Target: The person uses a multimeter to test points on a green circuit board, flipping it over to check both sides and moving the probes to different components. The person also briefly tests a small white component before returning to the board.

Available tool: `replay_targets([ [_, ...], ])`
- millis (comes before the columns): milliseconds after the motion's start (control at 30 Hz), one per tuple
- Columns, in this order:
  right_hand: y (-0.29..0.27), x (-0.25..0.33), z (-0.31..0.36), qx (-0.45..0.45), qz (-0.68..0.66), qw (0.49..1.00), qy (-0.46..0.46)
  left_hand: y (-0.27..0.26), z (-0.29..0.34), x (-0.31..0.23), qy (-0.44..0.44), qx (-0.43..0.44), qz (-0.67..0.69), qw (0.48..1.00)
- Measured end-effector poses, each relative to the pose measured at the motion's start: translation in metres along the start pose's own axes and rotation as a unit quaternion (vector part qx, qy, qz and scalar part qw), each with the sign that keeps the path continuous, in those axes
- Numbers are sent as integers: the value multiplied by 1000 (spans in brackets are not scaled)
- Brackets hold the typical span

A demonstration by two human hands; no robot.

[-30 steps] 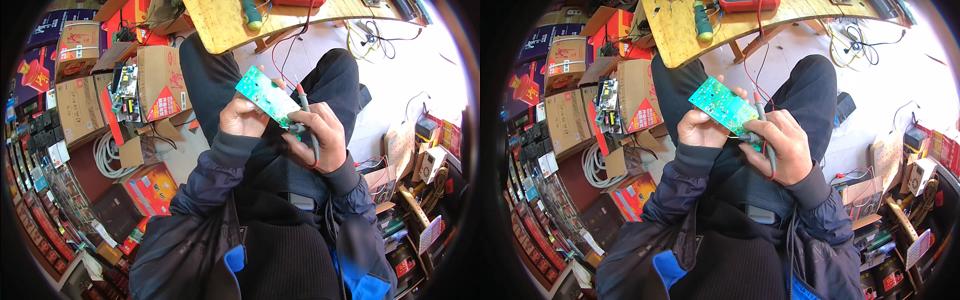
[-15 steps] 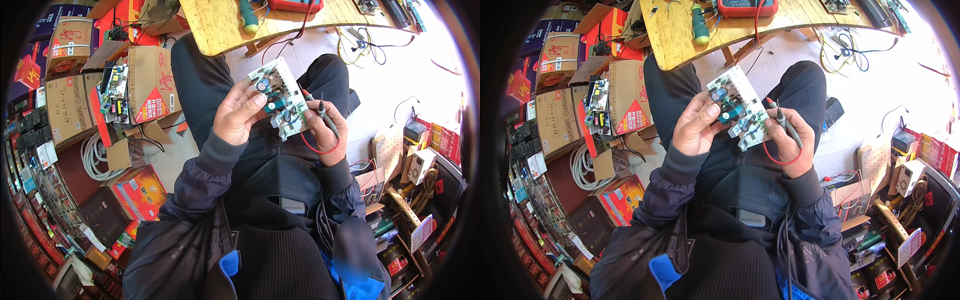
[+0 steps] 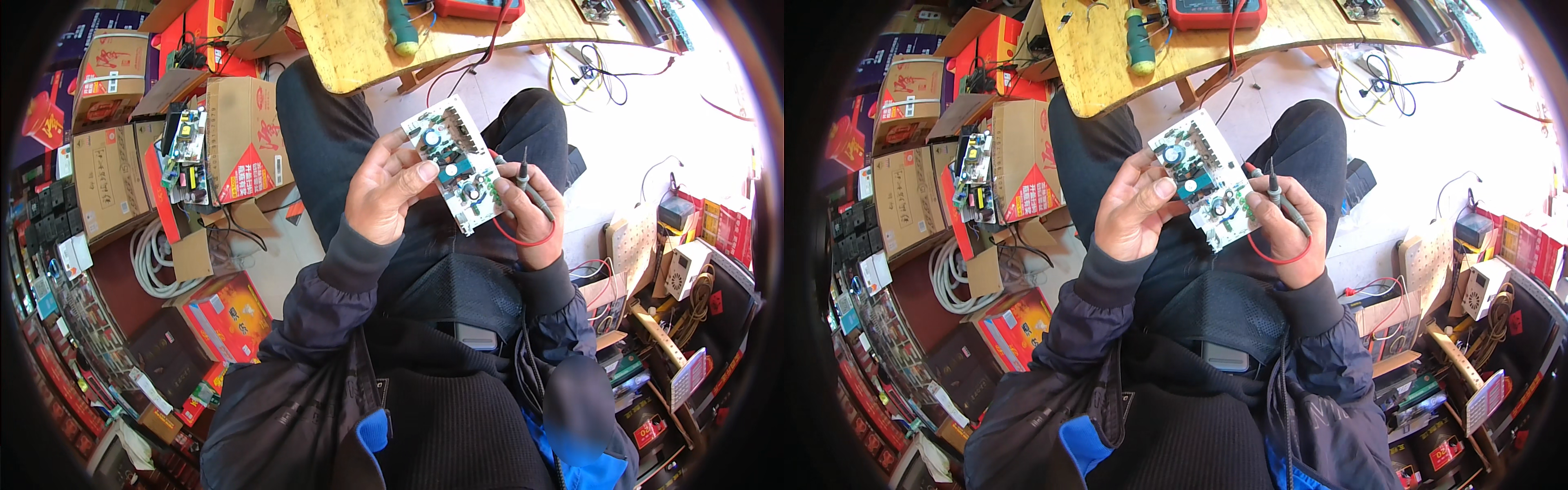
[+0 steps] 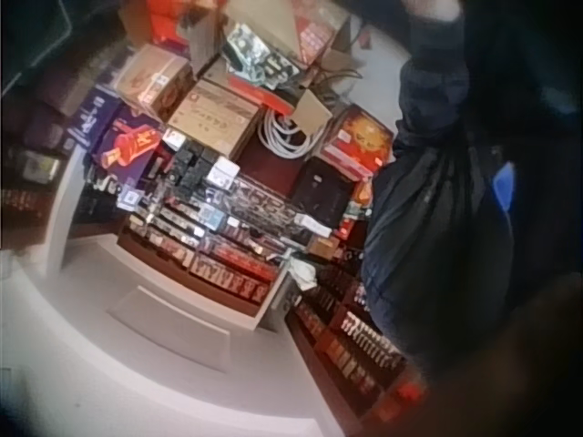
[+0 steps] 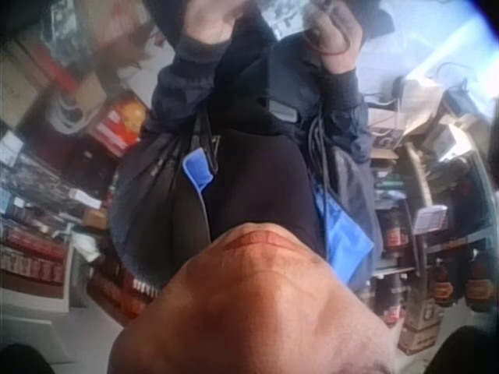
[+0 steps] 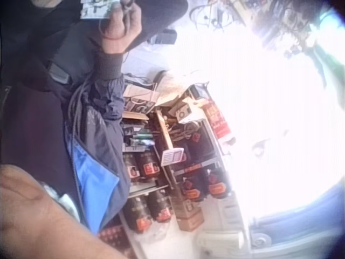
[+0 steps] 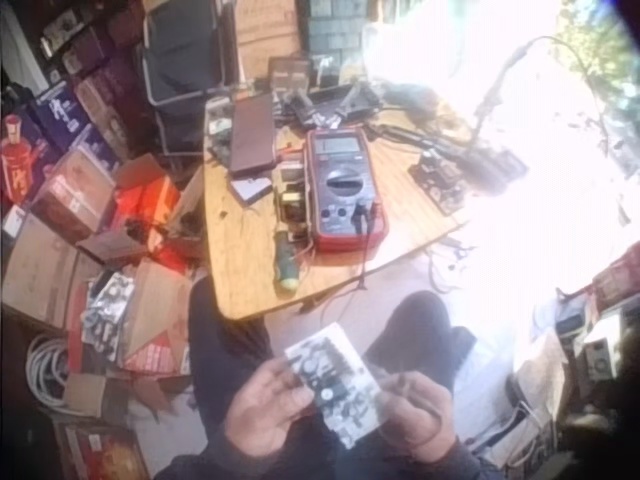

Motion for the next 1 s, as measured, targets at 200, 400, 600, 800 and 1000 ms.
replay_targets([
  [200,1,-2,0,15,11,1000,3,-1,2,0,15,-24,-26,999],
  [400,4,0,1,36,44,998,-13,1,7,-3,48,-51,-78,995],
  [600,9,-5,-1,16,47,996,-70,-1,8,-8,58,-63,-104,991],
  [800,8,-10,-2,60,4,997,-55,-5,9,-6,54,-63,-89,993],
  [1000,9,-8,0,72,2,996,-61,-5,9,-7,49,-64,-83,993],
])
Point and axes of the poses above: each hand's wrist, its own z-axis away from the middle knuckle, its own y-axis out of the palm, x = y × z, the point moved 2 cm from there along -z, towards the middle knuckle, and after that the axes turned 1 degree about y, right-handed, at the moved point
